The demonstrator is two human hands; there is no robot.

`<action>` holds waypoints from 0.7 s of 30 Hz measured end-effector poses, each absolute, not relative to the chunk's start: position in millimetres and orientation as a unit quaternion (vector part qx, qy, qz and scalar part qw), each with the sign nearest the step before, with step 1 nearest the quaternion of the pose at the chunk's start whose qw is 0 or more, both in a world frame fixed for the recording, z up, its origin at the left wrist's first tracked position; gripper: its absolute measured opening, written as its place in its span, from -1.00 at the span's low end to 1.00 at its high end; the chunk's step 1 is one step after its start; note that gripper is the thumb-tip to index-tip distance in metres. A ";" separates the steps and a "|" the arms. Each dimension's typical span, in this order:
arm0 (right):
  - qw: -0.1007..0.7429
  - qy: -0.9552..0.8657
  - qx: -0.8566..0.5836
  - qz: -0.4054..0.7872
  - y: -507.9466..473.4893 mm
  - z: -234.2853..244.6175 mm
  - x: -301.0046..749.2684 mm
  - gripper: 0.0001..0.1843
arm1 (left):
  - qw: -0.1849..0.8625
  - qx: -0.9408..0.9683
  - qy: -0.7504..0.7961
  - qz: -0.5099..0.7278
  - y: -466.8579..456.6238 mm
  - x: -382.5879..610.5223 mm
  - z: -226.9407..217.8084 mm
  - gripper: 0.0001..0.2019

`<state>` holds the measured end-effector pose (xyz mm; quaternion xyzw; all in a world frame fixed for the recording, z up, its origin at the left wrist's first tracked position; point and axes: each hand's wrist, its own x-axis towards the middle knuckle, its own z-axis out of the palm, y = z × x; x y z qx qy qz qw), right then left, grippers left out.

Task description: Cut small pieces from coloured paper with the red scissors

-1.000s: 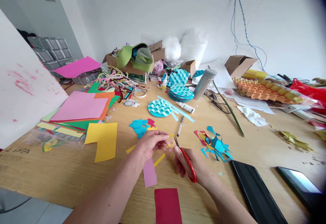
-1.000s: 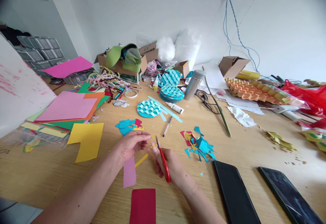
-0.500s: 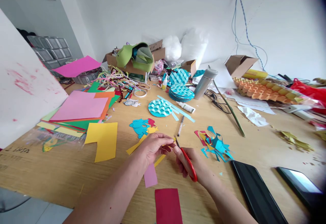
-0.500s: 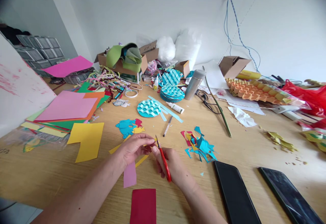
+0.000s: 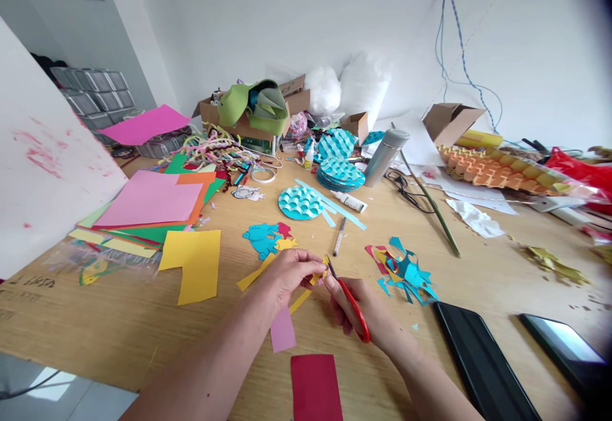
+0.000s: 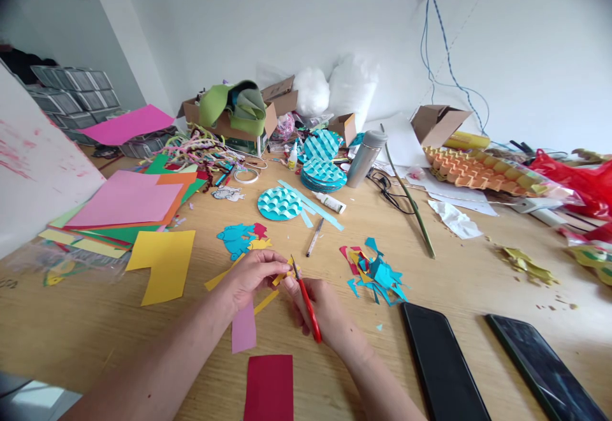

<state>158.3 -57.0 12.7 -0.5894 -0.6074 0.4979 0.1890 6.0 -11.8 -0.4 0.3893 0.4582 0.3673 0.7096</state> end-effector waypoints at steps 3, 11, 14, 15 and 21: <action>0.186 -0.612 -0.591 0.491 -56.7 13.2 157.8 -0.39 | 0.701 0.400 0.462 0.368 -11.6 6.2 0.3 -0.80; 0.179 -0.601 -0.606 0.489 -56.3 12.8 158.5 -0.42 | 0.690 0.418 0.466 0.363 -11.3 5.6 0.6 -0.79; 0.183 -0.596 -0.606 0.494 -56.8 10.9 159.3 -0.44 | 0.690 0.417 0.470 0.361 -11.6 5.5 2.0 -0.78; 0.184 -0.594 -0.606 0.495 -56.8 10.3 159.3 -0.44 | 0.691 0.415 0.469 0.360 -11.7 5.5 2.5 -0.77; 0.184 -0.577 -0.615 0.504 -55.5 7.4 158.5 -0.44 | 0.698 0.406 0.466 0.361 -11.6 5.3 2.0 -0.78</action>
